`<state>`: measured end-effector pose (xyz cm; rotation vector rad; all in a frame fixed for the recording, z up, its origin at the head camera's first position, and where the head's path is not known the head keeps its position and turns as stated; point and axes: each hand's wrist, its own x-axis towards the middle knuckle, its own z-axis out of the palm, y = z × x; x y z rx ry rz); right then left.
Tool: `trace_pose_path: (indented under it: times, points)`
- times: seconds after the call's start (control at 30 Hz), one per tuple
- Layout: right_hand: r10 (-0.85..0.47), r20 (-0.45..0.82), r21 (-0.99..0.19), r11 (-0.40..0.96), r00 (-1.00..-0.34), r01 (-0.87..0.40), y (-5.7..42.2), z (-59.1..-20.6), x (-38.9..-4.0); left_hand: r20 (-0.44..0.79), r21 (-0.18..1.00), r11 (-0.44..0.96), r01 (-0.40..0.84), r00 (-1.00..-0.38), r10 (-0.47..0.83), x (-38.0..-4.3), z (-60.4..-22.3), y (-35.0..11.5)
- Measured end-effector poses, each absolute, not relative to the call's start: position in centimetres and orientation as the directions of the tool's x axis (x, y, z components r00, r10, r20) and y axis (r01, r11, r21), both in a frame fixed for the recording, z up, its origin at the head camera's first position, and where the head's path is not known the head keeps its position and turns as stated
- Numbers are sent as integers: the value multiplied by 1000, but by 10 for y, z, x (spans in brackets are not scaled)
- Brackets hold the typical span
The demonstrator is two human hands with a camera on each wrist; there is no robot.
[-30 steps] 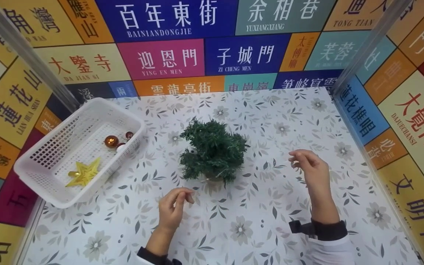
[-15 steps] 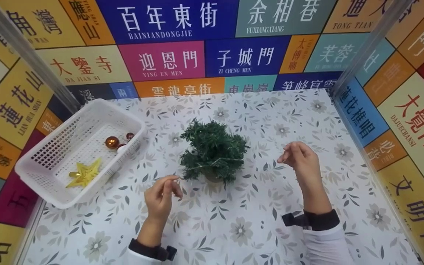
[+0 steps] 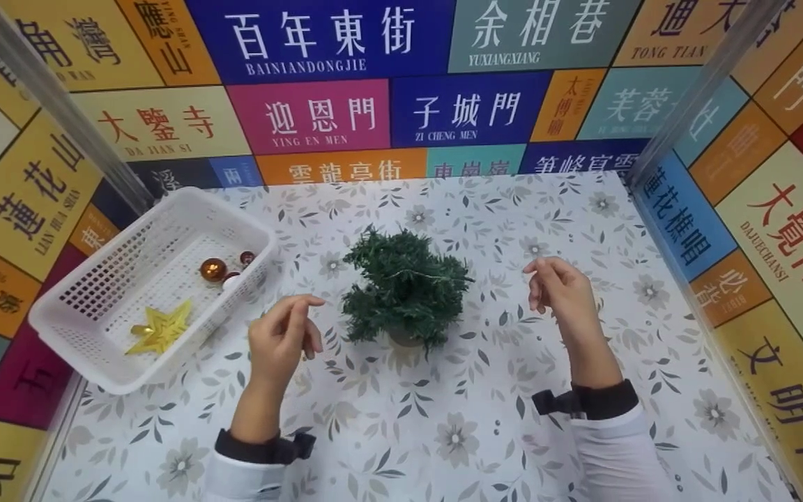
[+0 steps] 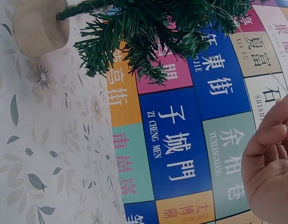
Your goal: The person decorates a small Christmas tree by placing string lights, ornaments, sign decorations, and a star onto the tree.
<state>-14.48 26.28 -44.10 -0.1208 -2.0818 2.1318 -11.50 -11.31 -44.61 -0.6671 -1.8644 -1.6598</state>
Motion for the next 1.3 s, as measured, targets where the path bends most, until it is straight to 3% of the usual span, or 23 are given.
trace_pose_path:
  times: [0.27, 0.57, 0.73, 0.9, 1.3]
  points:
    - [150, 70, -995, 76, -986, -59, 258, -439, -157, 601, 795, -65, 603, -798, -42, -131, -424, -115]
    - [160, 41, -986, 165, -986, -14, 252, -435, -171, 432, 869, -181, 461, -884, -176, -150, -413, -118]
    - [154, 15, -977, 212, -988, 18, 247, -432, -178, 308, 868, -332, 370, -924, -227, -157, -411, -117]
    - [139, -33, -960, 270, -990, 70, 242, -426, -180, 232, 846, -432, 314, -944, -233, -160, -410, -114]
    - [87, -129, -975, 168, -988, 143, 236, -430, -201, 38, 776, -588, 229, -947, -319, -172, -416, -122]
